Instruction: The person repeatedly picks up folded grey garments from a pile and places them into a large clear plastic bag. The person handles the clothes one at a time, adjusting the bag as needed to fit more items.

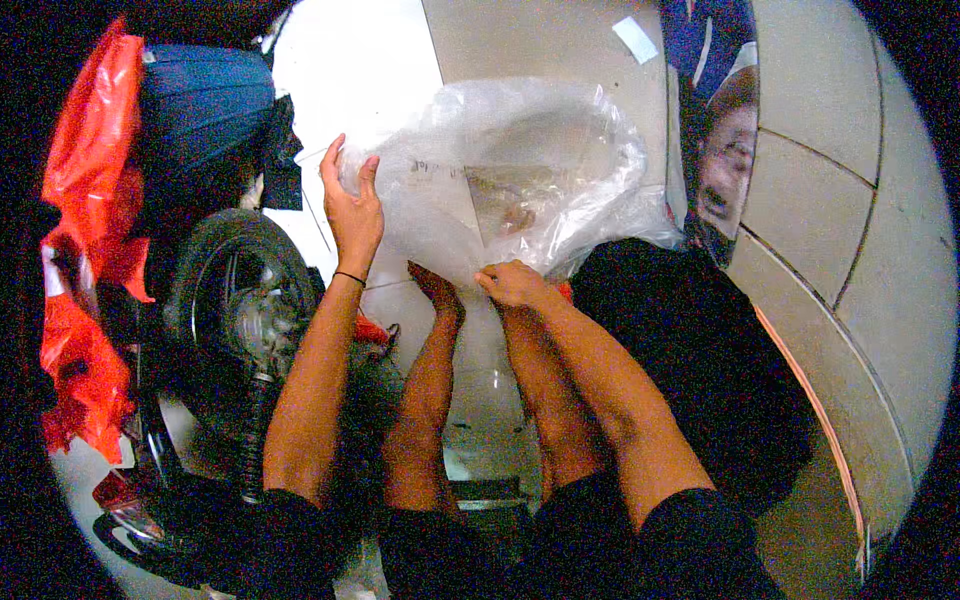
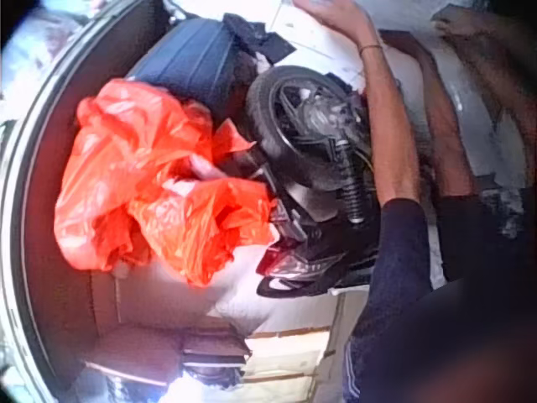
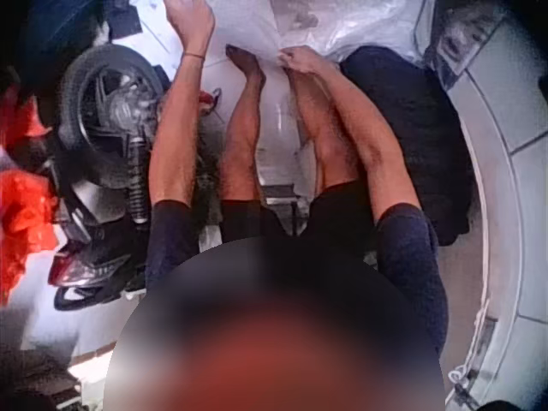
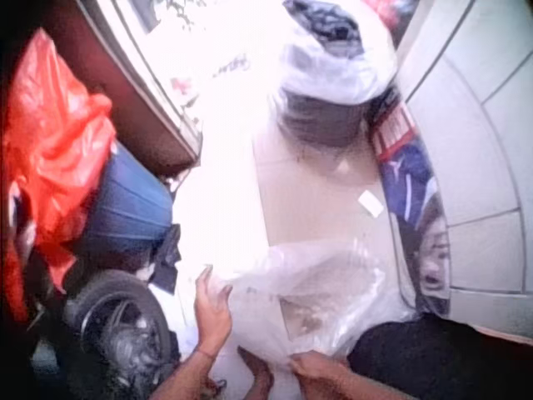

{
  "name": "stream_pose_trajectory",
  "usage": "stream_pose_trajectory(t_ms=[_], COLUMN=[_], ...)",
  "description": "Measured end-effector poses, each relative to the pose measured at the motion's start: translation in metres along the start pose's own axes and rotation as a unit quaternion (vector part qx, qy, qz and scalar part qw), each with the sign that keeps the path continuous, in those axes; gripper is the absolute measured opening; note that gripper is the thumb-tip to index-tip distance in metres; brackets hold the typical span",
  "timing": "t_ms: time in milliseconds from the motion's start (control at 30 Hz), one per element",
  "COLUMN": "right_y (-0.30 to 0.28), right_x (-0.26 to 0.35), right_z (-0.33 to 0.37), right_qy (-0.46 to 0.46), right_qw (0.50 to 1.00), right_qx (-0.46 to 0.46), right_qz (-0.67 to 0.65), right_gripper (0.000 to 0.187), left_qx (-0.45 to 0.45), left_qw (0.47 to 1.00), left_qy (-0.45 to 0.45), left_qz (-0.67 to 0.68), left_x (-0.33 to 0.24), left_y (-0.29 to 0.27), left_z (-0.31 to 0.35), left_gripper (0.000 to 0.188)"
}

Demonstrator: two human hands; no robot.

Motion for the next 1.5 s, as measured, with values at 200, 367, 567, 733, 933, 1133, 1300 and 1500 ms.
stream_pose_trajectory(t_ms=[200, 367, 567, 733, 933, 1133, 1300, 1500], right_y=[-0.131, -0.231, -0.084, 0.004, -0.012, -0.074, -0.045, 0.004], right_x=[-0.026, -0.033, -0.036, -0.025, 0.114, 0.331, 0.459, 0.491], right_z=[-0.051, -0.060, 0.005, 0.084, 0.247, 0.494, 0.627, 0.727], right_qy=[-0.008, 0.047, 0.177, 0.104, 0.032, -0.273, -0.428, -0.472], right_qw=[0.948, 0.935, 0.923, 0.907, 0.962, 0.790, 0.760, 0.731], right_qx=[-0.318, -0.309, -0.016, -0.270, -0.233, -0.062, -0.037, -0.135], right_qz=[0.029, 0.165, 0.343, 0.306, -0.142, -0.546, -0.488, -0.473], right_gripper=[0.063, 0.051, 0.048, 0.050, 0.039, 0.042, 0.053, 0.046], left_qx=[0.043, 0.031, -0.047, -0.033, 0.162, 0.506, 0.830, 0.894], left_qw=[0.997, 0.996, 0.994, 0.978, 0.978, 0.799, 0.332, 0.206], left_qy=[-0.019, -0.029, -0.048, 0.001, -0.049, -0.253, -0.149, -0.186], left_qz=[-0.058, -0.083, -0.090, -0.204, -0.120, 0.204, 0.423, 0.351], left_x=[0.038, 0.055, 0.090, 0.088, -0.018, -0.252, -0.432, -0.524], left_y=[-0.031, -0.042, -0.033, -0.054, -0.068, -0.084, -0.158, -0.192], left_z=[0.027, 0.014, -0.030, 0.015, 0.163, 0.338, 0.475, 0.517], left_gripper=[0.061, 0.055, 0.053, 0.072, 0.044, 0.027, 0.032, 0.024])
Point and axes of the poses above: each hand's wrist, its own z-axis away from the middle knuckle, its own y-axis out of the palm, x = y × z, the point moved 1 cm from there along -z, towards the middle knuckle, and after that the axes turned 15 degrees about z, right-handed, at the moved point
